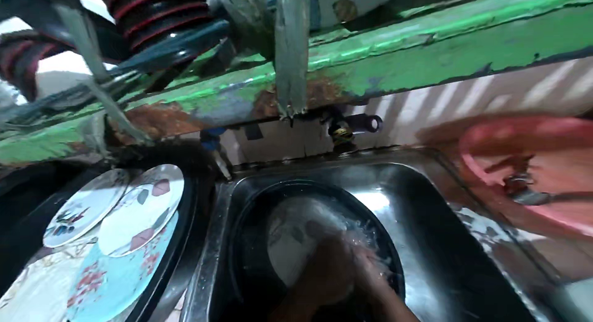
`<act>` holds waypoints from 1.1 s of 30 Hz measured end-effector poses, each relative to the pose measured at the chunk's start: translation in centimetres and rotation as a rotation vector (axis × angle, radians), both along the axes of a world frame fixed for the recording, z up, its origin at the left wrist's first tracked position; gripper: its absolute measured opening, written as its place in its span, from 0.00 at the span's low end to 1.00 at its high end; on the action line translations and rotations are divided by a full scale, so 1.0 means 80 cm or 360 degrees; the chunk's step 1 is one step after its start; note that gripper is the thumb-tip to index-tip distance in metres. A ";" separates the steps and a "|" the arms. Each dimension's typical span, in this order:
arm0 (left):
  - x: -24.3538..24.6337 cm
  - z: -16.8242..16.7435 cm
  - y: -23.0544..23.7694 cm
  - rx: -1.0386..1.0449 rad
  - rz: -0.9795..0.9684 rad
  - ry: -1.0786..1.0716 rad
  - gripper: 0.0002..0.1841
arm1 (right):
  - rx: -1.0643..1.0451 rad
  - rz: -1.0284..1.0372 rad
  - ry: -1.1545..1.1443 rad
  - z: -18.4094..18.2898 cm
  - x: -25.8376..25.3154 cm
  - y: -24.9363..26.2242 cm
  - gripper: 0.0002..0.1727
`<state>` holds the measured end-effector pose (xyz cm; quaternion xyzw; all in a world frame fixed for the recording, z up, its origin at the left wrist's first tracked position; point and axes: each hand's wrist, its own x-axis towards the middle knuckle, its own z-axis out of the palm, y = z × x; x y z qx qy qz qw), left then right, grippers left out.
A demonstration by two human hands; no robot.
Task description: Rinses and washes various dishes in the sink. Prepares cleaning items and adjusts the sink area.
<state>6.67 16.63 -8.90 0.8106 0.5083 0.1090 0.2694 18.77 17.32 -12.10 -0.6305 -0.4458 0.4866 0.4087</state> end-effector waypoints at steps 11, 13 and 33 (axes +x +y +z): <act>-0.157 0.024 0.094 -0.0456 0.1335 0.0008 0.31 | -0.0322 -0.0580 0.0571 0.020 -0.018 0.027 0.29; -0.166 0.044 0.077 -0.0634 0.1448 -0.0352 0.29 | -0.0356 -0.0564 0.0510 0.017 -0.016 0.028 0.29; -0.297 0.288 -0.109 0.1046 0.2207 -0.2640 0.18 | -0.0079 -0.0277 0.0702 0.001 -0.006 0.020 0.26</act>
